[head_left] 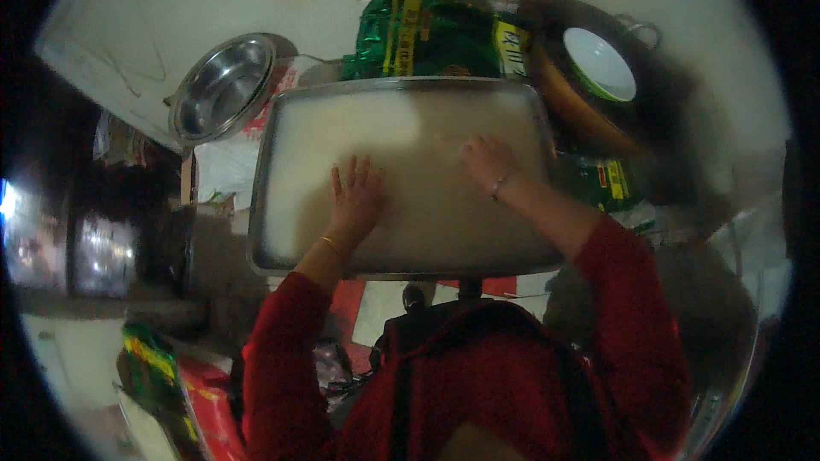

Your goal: The person pours rice from a bag into a metal tray, adds water from a bowl, and washes the rice by hand. They drain the cloudy water and repeat the rinsing process several times.

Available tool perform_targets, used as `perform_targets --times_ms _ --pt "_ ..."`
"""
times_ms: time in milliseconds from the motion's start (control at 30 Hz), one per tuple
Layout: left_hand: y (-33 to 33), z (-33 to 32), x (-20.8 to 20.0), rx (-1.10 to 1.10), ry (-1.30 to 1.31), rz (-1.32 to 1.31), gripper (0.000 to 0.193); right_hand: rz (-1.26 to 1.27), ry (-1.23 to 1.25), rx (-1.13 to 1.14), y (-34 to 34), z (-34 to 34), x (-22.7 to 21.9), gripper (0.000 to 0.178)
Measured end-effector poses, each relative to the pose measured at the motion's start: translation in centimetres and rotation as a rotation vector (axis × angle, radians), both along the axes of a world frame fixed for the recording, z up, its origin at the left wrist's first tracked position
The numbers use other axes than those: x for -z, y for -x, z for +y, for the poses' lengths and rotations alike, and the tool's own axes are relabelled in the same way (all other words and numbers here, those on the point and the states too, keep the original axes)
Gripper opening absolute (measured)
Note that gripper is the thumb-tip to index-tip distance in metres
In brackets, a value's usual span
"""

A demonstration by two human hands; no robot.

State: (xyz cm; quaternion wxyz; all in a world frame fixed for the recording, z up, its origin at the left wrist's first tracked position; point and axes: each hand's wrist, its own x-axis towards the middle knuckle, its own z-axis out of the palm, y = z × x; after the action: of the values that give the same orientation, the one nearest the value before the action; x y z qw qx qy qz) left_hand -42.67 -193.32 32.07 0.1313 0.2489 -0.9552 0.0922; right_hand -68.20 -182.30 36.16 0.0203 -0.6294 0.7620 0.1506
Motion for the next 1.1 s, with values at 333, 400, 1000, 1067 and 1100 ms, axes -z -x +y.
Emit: perform_targets --times_ms 333,400,1000,1067,1100 --pt "5.0 -0.5 -4.3 -0.077 -0.495 0.240 0.009 -0.653 0.162 0.302 4.8 -1.5 -3.2 0.027" --pt "5.0 -0.7 -4.5 0.050 -0.487 0.523 0.010 -0.991 0.458 0.391 5.9 -0.3 -2.6 0.032" --pt "12.9 6.8 -0.6 0.129 -0.253 -0.212 0.069 -0.051 0.637 0.166 4.8 4.5 5.1 0.053" --pt "12.3 7.2 -1.3 0.165 -0.259 -0.244 0.070 -0.101 0.820 0.089 5.2 4.3 4.2 0.048" --pt "12.3 7.1 -1.9 0.185 -0.211 -0.129 0.064 -0.144 0.879 0.055 5.4 4.0 3.2 0.045"
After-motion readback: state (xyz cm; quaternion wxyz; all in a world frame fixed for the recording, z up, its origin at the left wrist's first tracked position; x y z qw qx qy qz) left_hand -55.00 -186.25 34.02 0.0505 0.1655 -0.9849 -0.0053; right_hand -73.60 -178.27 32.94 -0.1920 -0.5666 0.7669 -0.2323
